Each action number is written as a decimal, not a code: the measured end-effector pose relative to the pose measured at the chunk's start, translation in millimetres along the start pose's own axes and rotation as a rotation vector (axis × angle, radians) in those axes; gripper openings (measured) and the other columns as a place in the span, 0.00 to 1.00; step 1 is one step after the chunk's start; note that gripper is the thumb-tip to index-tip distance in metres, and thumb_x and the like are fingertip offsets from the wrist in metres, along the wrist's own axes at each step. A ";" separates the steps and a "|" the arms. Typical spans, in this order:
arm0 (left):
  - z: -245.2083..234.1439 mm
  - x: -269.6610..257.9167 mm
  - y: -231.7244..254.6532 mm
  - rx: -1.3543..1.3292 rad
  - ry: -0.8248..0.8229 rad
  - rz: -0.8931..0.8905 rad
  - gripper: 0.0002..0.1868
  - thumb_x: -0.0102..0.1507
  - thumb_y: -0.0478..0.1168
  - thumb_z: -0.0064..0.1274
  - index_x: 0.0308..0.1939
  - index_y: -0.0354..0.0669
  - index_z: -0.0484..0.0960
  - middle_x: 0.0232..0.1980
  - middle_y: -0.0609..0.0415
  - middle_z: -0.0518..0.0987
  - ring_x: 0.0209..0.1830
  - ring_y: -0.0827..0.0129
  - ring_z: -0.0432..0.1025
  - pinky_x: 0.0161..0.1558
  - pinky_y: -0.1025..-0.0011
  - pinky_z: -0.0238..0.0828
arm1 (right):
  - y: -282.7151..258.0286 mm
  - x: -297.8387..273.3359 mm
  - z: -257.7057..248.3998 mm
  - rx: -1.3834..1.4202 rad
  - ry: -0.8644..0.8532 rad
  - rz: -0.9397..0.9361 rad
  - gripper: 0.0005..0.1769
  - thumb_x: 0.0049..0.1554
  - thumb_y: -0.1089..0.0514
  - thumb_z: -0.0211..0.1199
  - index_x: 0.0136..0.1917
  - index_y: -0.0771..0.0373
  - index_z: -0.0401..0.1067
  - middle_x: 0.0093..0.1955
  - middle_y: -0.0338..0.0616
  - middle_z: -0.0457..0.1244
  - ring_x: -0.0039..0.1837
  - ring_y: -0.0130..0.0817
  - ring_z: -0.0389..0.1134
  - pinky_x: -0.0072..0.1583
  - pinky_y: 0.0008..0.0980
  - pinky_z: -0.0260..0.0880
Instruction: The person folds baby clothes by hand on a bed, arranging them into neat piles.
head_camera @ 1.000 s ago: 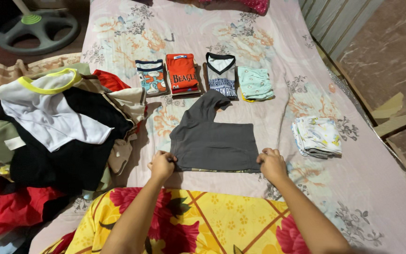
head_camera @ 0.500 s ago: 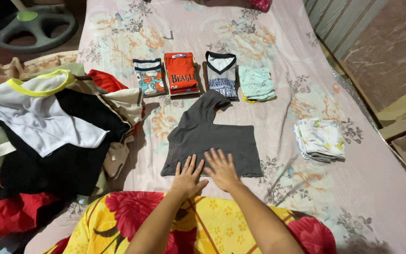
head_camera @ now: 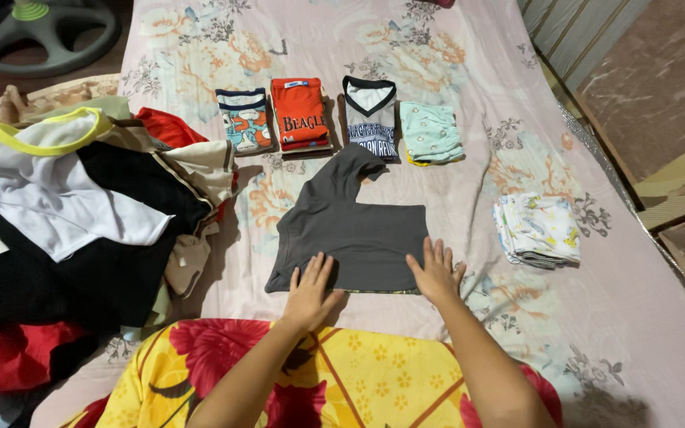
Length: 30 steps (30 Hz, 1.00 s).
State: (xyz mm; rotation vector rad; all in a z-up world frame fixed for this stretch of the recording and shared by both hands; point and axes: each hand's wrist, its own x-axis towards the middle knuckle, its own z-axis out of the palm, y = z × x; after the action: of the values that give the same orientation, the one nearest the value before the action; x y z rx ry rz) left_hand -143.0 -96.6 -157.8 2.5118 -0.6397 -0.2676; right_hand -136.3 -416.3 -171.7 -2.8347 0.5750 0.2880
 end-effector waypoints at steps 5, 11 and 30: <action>21.8 54.6 -13.3 -0.052 0.288 0.077 0.32 0.70 0.47 0.44 0.76 0.40 0.60 0.79 0.42 0.59 0.80 0.50 0.53 0.75 0.49 0.44 | -54.5 21.5 29.6 0.278 0.353 -0.364 0.34 0.63 0.41 0.50 0.78 0.57 0.56 0.82 0.49 0.50 0.82 0.48 0.47 0.76 0.58 0.43; 17.5 115.7 -50.2 0.030 0.145 0.075 0.34 0.71 0.54 0.39 0.77 0.40 0.57 0.80 0.46 0.57 0.81 0.54 0.50 0.76 0.50 0.42 | -96.8 45.0 56.1 0.316 -0.001 -0.621 0.32 0.68 0.40 0.39 0.80 0.53 0.53 0.84 0.45 0.46 0.85 0.48 0.41 0.80 0.57 0.37; -37.9 183.9 -84.9 0.122 0.385 -0.447 0.43 0.60 0.63 0.52 0.71 0.39 0.65 0.78 0.42 0.61 0.75 0.48 0.57 0.66 0.46 0.55 | -37.9 127.8 -16.1 -0.222 0.163 -0.411 0.43 0.61 0.47 0.50 0.82 0.54 0.36 0.85 0.45 0.40 0.83 0.48 0.38 0.73 0.69 0.33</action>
State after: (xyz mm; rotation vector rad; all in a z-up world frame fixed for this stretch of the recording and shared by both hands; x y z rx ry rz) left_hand 61.3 -106.8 -182.5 2.6955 0.0628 0.1047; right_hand -3.2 -432.3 -179.5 -3.1180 -0.0254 0.0475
